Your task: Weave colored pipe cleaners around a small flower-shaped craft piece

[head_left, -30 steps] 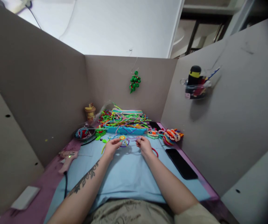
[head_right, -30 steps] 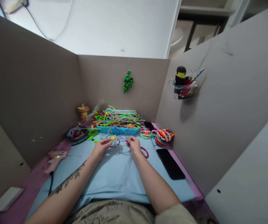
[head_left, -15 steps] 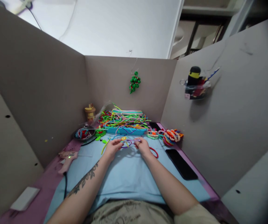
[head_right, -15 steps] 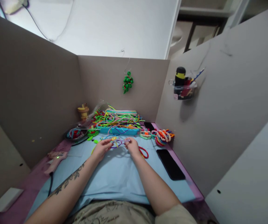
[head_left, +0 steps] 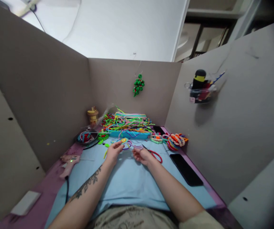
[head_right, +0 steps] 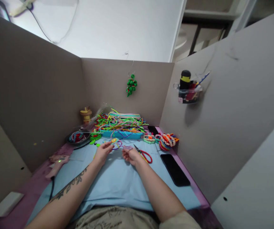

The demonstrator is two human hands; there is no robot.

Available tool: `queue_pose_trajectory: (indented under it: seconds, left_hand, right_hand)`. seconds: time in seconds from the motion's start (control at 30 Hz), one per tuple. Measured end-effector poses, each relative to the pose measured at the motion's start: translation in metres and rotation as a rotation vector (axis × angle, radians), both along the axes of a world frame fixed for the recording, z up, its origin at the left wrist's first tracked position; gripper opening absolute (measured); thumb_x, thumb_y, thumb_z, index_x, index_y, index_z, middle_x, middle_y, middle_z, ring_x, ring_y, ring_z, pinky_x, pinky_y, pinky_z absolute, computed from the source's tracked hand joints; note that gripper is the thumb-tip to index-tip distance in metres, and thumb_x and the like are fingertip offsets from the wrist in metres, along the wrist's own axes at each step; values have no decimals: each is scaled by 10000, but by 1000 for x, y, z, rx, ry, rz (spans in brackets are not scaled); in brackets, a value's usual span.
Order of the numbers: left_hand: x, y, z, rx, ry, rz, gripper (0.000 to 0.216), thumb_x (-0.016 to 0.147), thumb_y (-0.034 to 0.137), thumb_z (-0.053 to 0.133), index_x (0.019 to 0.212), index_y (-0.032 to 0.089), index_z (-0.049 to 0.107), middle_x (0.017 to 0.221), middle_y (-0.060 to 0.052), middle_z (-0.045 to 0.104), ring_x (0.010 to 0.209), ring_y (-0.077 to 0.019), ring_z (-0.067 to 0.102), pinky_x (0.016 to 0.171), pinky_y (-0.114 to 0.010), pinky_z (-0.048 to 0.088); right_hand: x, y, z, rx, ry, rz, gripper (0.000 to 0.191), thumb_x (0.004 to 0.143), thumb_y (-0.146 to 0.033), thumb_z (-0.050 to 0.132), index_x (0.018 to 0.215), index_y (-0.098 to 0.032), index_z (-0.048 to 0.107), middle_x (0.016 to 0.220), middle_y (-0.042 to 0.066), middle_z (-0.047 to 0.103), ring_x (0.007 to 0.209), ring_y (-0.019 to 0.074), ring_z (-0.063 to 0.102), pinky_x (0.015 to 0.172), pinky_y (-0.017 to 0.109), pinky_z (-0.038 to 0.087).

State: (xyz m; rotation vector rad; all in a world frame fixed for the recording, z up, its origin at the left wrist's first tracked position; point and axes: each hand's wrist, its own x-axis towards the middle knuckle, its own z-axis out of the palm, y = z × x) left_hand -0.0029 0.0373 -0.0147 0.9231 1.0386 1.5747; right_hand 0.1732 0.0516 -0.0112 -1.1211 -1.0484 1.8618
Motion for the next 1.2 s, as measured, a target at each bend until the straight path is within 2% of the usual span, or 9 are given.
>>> queue_pose_trajectory:
  seconds: [0.1, 0.23, 0.37, 0.53, 0.63, 0.77, 0.9, 1.03, 1.2]
  left_hand:
    - [0, -1, 0, 7, 39, 27, 492, 484, 331, 798, 903, 116, 656, 757, -71, 685, 682, -172, 626, 612, -251, 443]
    - [1, -2, 1, 10, 119, 32, 463, 504, 333, 788, 892, 112, 666, 723, -61, 681, 638, -154, 610, 586, -240, 435]
    - [4, -4, 4, 9, 152, 14, 441, 506, 333, 786, 872, 114, 676, 701, -57, 680, 624, -154, 605, 591, -250, 445]
    - [4, -6, 5, 17, 159, -11, 430, 516, 337, 782, 873, 123, 678, 713, -55, 684, 630, -153, 606, 592, -249, 449]
    - [4, -6, 6, 17, 161, -26, 424, 526, 339, 776, 874, 119, 674, 717, -58, 685, 623, -148, 602, 579, -240, 446]
    - [6, -8, 9, 33, 174, -16, 408, 514, 337, 780, 846, 122, 681, 732, -65, 691, 643, -159, 612, 595, -251, 458]
    - [9, -11, 10, 59, 220, -32, 357, 490, 311, 787, 782, 127, 693, 725, -74, 696, 673, -191, 630, 634, -285, 479]
    - [10, -11, 11, 62, 235, -27, 323, 494, 291, 780, 764, 135, 696, 711, -72, 694, 686, -205, 637, 653, -303, 486]
    - [10, -11, 10, 91, 262, -11, 266, 521, 264, 754, 755, 151, 699, 729, -63, 699, 691, -200, 636, 692, -315, 490]
  right_hand:
    - [-5, -3, 3, 11, 61, -1, 289, 746, -419, 551, 679, -138, 539, 479, -17, 521, 351, 50, 417, 340, 151, 266]
    - [-10, -7, 5, 349, 73, -231, 237, 653, -323, 619, 820, -161, 574, 450, -71, 473, 351, 46, 373, 340, 146, 232]
    - [-11, -7, 0, 597, -142, -274, 366, 667, -310, 590, 1013, -191, 582, 457, -75, 487, 361, 74, 394, 362, 178, 285]
    - [-11, -5, -8, 676, -355, -309, 188, 701, -349, 556, 808, -214, 631, 468, -45, 513, 383, 100, 419, 387, 207, 306]
    - [-10, -4, -9, 745, -429, -309, 172, 712, -343, 536, 696, -205, 638, 515, -21, 564, 453, 124, 476, 442, 222, 353]
    - [-8, -4, -6, 859, -483, -339, 165, 699, -308, 550, 674, -195, 667, 659, 15, 655, 646, 180, 573, 611, 267, 430]
    - [-6, -5, -1, 971, -506, -278, 150, 702, -316, 581, 687, -217, 693, 700, 27, 671, 707, 195, 579, 702, 300, 427]
    - [-5, -5, 1, 914, -423, -162, 152, 695, -320, 585, 653, -210, 681, 680, 20, 653, 691, 184, 556, 697, 299, 420]
    - [-12, -10, -1, 684, -155, -67, 181, 644, -347, 634, 754, -204, 648, 741, -1, 630, 689, 144, 525, 638, 242, 404]
